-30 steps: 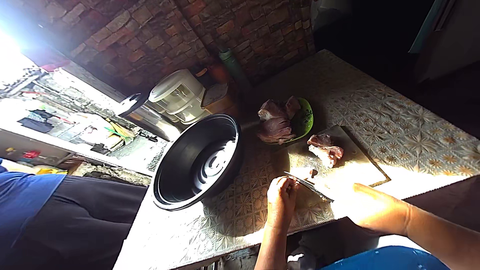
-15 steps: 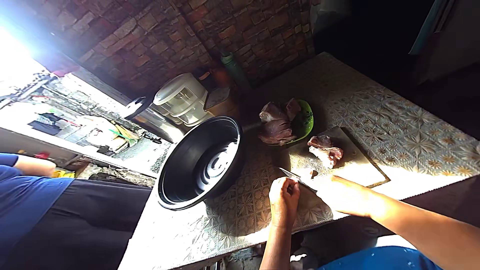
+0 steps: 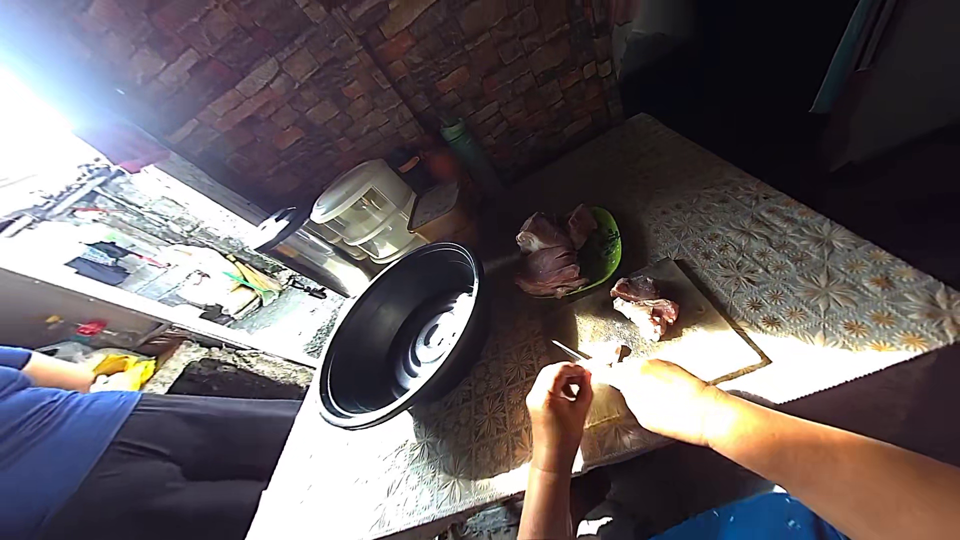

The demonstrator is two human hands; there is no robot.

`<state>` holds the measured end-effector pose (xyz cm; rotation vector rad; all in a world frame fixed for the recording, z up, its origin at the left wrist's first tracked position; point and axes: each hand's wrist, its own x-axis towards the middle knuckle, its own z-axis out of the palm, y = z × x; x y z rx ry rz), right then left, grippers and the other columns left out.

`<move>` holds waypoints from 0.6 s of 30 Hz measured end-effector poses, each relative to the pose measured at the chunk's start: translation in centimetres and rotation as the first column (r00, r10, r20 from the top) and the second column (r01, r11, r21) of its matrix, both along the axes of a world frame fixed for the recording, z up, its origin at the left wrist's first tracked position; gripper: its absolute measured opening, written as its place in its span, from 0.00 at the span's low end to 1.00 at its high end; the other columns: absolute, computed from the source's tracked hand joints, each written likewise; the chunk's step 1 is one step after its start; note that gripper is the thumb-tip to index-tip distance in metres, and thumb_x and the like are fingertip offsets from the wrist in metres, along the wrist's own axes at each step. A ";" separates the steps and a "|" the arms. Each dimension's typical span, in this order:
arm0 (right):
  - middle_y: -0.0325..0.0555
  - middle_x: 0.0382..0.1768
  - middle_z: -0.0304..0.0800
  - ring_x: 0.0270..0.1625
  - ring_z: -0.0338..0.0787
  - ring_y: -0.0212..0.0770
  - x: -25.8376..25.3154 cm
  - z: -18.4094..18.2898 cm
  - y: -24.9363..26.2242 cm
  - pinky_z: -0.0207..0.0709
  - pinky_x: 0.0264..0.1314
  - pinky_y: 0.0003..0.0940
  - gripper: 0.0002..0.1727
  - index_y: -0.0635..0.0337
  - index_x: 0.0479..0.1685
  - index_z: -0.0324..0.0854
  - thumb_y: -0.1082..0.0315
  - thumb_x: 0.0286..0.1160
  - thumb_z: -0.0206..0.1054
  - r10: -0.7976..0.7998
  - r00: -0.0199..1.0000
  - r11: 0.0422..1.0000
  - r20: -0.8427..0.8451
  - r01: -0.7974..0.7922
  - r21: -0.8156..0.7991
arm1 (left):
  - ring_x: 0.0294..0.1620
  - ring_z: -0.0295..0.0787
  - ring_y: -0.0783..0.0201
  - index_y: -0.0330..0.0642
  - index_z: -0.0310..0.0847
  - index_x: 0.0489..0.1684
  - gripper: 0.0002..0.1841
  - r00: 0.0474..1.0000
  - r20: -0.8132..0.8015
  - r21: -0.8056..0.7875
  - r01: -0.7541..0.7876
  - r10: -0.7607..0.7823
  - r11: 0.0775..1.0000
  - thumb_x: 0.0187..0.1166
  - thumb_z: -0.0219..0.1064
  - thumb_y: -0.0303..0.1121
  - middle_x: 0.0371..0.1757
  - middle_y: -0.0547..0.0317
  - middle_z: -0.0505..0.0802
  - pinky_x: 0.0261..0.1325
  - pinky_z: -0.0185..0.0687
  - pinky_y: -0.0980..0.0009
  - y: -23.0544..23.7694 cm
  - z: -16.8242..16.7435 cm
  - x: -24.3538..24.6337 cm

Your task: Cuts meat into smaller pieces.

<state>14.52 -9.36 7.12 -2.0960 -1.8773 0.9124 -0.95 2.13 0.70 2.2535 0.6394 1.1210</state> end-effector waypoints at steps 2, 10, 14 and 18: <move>0.63 0.65 0.85 0.68 0.86 0.64 0.3 -0.8 -0.8 0.79 0.66 0.63 0.23 0.58 0.77 0.75 0.72 0.86 0.51 -0.010 1.000 0.999 -0.010 0.010 0.051 | 0.33 0.91 0.75 0.31 0.88 0.41 0.06 0.991 0.129 -0.142 -0.030 0.048 0.989 0.71 0.72 0.22 0.38 0.58 0.95 0.39 0.90 0.79 0.7 1.7 -1.0; 0.55 0.41 0.94 0.46 0.94 0.50 3.6 -4.0 -5.5 0.85 0.53 0.49 0.17 0.61 0.58 0.89 0.64 0.78 0.62 -0.190 0.953 0.757 -0.236 0.295 0.582 | 0.47 0.93 0.69 0.35 0.89 0.54 0.10 0.939 -0.323 -0.229 -0.201 0.120 0.953 0.81 0.64 0.25 0.49 0.52 0.95 0.57 0.89 0.71 0.3 3.0 0.5; 0.49 0.41 0.96 0.43 0.93 0.42 5.4 -4.5 -6.9 0.85 0.51 0.40 0.23 0.55 0.68 0.88 0.64 0.77 0.59 -0.239 0.939 0.657 -0.245 0.343 0.671 | 0.71 0.83 0.50 0.40 0.88 0.65 0.16 0.775 -0.631 -0.146 -0.081 -0.029 0.986 0.82 0.64 0.31 0.68 0.46 0.89 0.77 0.75 0.56 -0.1 3.9 2.5; 0.47 0.35 0.97 0.31 0.91 0.37 6.8 -4.9 -8.5 0.85 0.39 0.31 0.27 0.56 0.73 0.86 0.66 0.74 0.59 -0.276 0.932 0.568 -0.236 0.356 0.742 | 0.74 0.79 0.46 0.41 0.90 0.60 0.19 0.680 -0.733 -0.096 -0.045 -0.040 0.994 0.77 0.73 0.43 0.68 0.47 0.88 0.78 0.72 0.53 -0.2 3.8 3.3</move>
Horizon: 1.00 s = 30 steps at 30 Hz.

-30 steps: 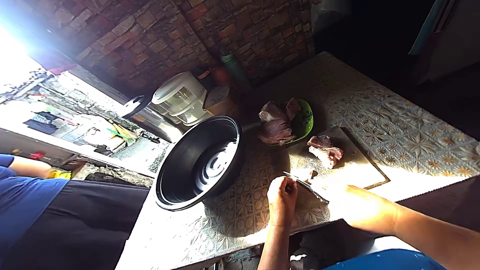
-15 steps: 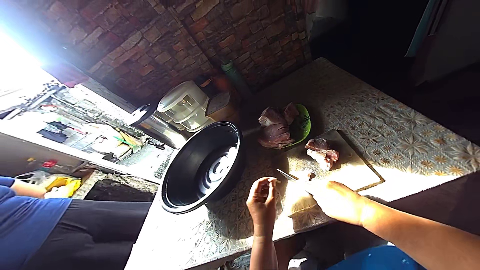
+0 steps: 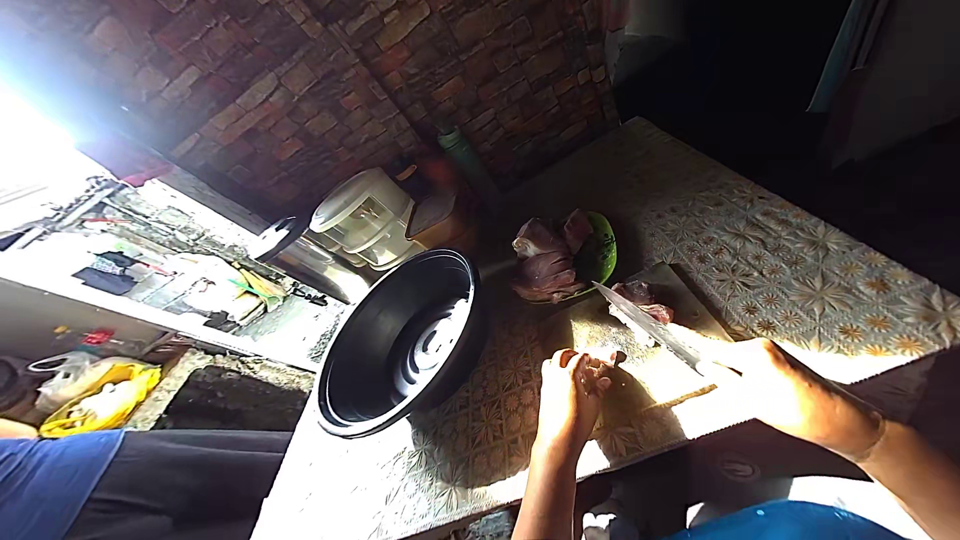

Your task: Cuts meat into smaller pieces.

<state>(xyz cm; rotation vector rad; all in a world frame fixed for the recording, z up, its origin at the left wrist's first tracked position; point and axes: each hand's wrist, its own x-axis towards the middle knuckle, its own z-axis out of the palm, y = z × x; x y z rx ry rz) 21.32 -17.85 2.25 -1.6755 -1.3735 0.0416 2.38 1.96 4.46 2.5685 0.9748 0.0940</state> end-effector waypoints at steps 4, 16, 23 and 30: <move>0.57 0.49 0.96 0.47 0.93 0.46 -1.4 3.6 -1.3 0.82 0.57 0.39 0.23 0.63 0.72 0.85 0.72 0.78 0.62 0.067 0.976 0.961 -0.209 -0.119 -0.249 | 0.65 0.85 0.52 0.40 0.93 0.45 0.11 0.999 0.048 0.039 -0.013 0.011 0.999 0.79 0.68 0.36 0.56 0.49 0.92 0.71 0.78 0.59 -0.5 -0.4 0.2; 0.58 0.71 0.84 0.68 0.86 0.62 -4.0 6.0 2.9 0.80 0.64 0.61 0.31 0.50 0.88 0.69 0.73 0.83 0.57 0.364 0.931 0.627 0.030 -0.221 -0.747 | 0.62 0.88 0.52 0.40 0.94 0.39 0.08 0.985 0.153 0.079 0.064 -0.076 0.995 0.77 0.68 0.31 0.51 0.50 0.94 0.68 0.80 0.59 -0.8 -1.4 -1.0; 0.66 0.66 0.84 0.63 0.87 0.69 -6.4 7.0 7.9 0.80 0.58 0.66 0.36 0.47 0.96 0.53 0.75 0.87 0.51 0.329 0.944 0.535 0.004 -0.183 -0.825 | 0.59 0.89 0.53 0.35 0.94 0.38 0.10 0.986 0.149 0.033 0.075 -0.079 0.997 0.77 0.66 0.29 0.50 0.49 0.94 0.67 0.82 0.58 -0.4 -0.5 -0.8; 0.60 0.77 0.78 0.69 0.85 0.67 -7.2 7.1 7.5 0.80 0.61 0.67 0.38 0.46 0.95 0.53 0.77 0.84 0.53 0.331 0.944 0.546 0.006 -0.186 -0.817 | 0.59 0.90 0.52 0.35 0.93 0.37 0.07 0.995 0.104 0.114 -0.002 -0.010 0.993 0.74 0.68 0.28 0.50 0.48 0.95 0.67 0.83 0.58 -1.3 -0.6 -2.2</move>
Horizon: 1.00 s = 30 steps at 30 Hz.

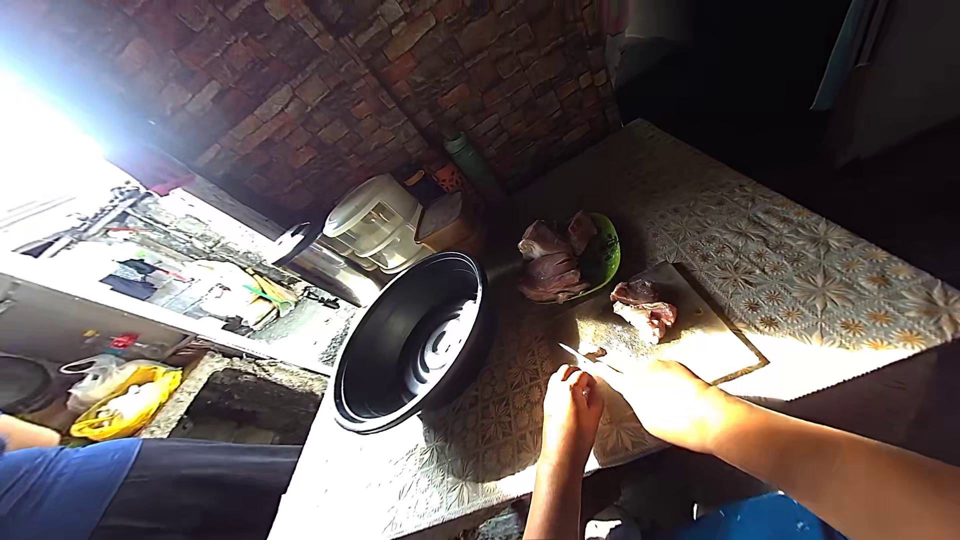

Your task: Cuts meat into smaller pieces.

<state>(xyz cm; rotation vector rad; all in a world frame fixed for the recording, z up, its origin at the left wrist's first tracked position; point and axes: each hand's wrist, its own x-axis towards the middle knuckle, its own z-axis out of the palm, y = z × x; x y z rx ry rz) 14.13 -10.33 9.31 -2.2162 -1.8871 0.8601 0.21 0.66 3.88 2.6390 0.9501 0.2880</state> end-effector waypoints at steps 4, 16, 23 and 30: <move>0.65 0.64 0.85 0.69 0.83 0.66 1.5 0.9 -4.1 0.77 0.64 0.65 0.21 0.63 0.72 0.77 0.71 0.84 0.56 0.031 0.999 0.994 0.018 -0.028 -0.109 | 0.50 0.94 0.55 0.34 0.93 0.35 0.04 0.979 0.163 0.032 -0.129 0.122 0.991 0.67 0.75 0.23 0.46 0.47 0.95 0.56 0.90 0.60 0.7 0.1 -2.6; 0.64 0.70 0.82 0.72 0.83 0.66 2.0 0.9 -3.7 0.76 0.67 0.65 0.32 0.54 0.90 0.62 0.70 0.85 0.55 0.004 1.000 0.997 -0.013 -0.005 -0.082 | 0.52 0.91 0.56 0.35 0.90 0.55 0.18 0.977 0.076 -0.142 -0.187 0.199 0.972 0.72 0.78 0.36 0.58 0.45 0.92 0.61 0.85 0.60 0.5 2.1 -0.3; 0.67 0.66 0.81 0.64 0.86 0.70 1.0 -0.2 0.6 0.80 0.58 0.67 0.43 0.48 0.96 0.48 0.77 0.79 0.58 0.013 1.000 0.999 0.006 -0.013 -0.048 | 0.65 0.87 0.50 0.38 0.93 0.50 0.10 0.984 0.064 -0.045 -0.166 0.169 0.985 0.79 0.72 0.33 0.58 0.44 0.92 0.73 0.80 0.55 0.6 -0.6 1.0; 0.64 0.81 0.72 0.78 0.78 0.67 1.5 2.2 -3.6 0.75 0.71 0.65 0.36 0.49 0.97 0.48 0.72 0.87 0.49 0.011 1.000 0.985 -0.026 -0.016 -0.174 | 0.58 0.91 0.54 0.39 0.93 0.40 0.08 0.993 0.087 0.046 -0.085 0.080 0.995 0.77 0.66 0.27 0.49 0.51 0.95 0.66 0.84 0.58 0.2 -1.0 -0.8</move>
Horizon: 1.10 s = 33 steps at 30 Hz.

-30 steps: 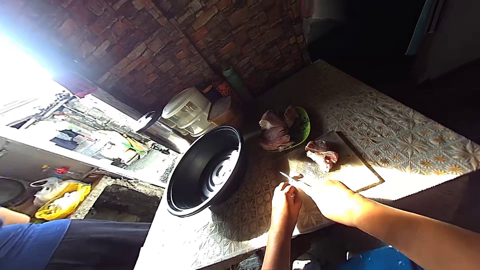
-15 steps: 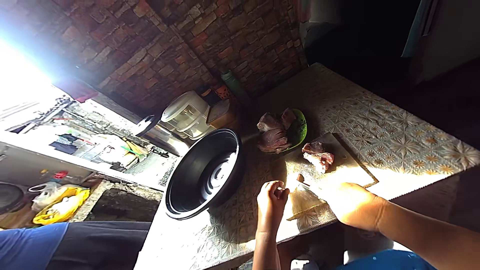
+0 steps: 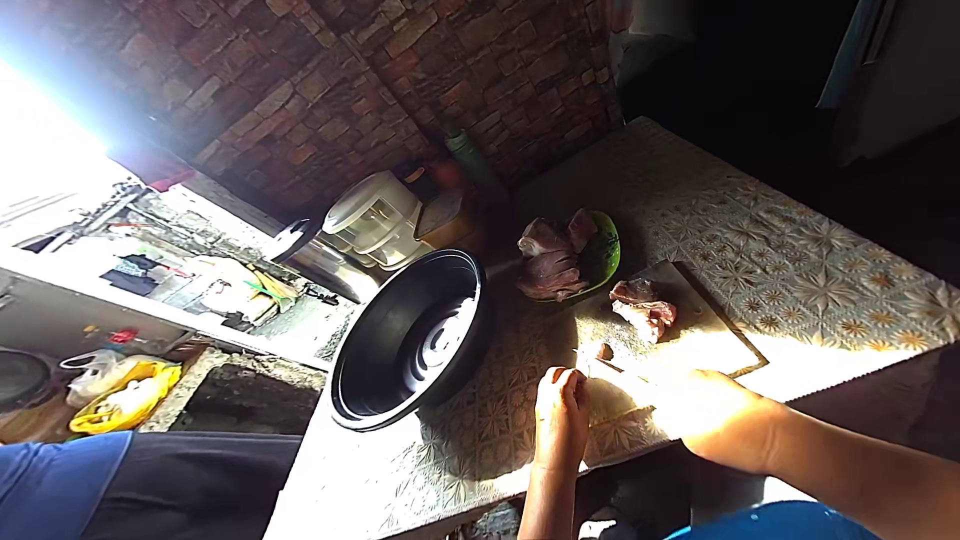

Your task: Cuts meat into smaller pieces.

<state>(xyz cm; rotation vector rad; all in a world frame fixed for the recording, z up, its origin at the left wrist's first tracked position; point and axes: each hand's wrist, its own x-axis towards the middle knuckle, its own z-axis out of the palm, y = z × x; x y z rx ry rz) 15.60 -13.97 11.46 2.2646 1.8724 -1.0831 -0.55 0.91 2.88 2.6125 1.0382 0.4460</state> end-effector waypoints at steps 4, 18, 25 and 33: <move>0.65 0.64 0.85 0.69 0.84 0.66 0.1 -0.2 -0.4 0.77 0.64 0.64 0.27 0.58 0.83 0.70 0.74 0.83 0.54 0.025 0.998 0.999 0.054 -0.026 0.025 | 0.48 0.92 0.62 0.41 0.93 0.37 0.06 1.000 0.026 -0.020 -0.006 0.007 1.000 0.74 0.69 0.27 0.42 0.56 0.94 0.57 0.87 0.65 0.1 0.0 -0.5; 0.48 0.58 0.95 0.50 0.94 0.35 5.2 -7.9 -2.0 0.87 0.60 0.37 0.27 0.54 0.81 0.78 0.69 0.80 0.62 -0.188 0.811 0.585 -0.554 0.545 0.600 | 0.37 0.91 0.75 0.36 0.88 0.50 0.09 0.881 0.462 -0.436 0.130 0.097 0.891 0.74 0.71 0.24 0.40 0.61 0.95 0.45 0.88 0.78 0.4 3.6 -2.0; 0.60 0.51 0.95 0.29 0.89 0.40 9.0 -10.3 -6.1 0.84 0.36 0.39 0.29 0.63 0.82 0.75 0.73 0.77 0.57 -0.544 0.685 0.169 -0.485 0.655 0.736 | 0.45 0.90 0.76 0.37 0.89 0.53 0.11 0.936 0.352 -0.303 0.101 0.013 0.948 0.75 0.72 0.28 0.49 0.56 0.93 0.53 0.86 0.78 1.4 3.7 2.4; 0.67 0.50 0.95 0.42 0.96 0.52 9.2 -12.9 -5.7 0.86 0.51 0.46 0.30 0.69 0.81 0.74 0.71 0.75 0.58 -0.584 0.651 0.081 -0.485 0.641 0.763 | 0.71 0.80 0.41 0.48 0.86 0.70 0.24 0.974 -0.208 -0.178 0.050 -0.087 0.983 0.75 0.75 0.42 0.69 0.40 0.86 0.76 0.73 0.50 2.7 1.9 5.6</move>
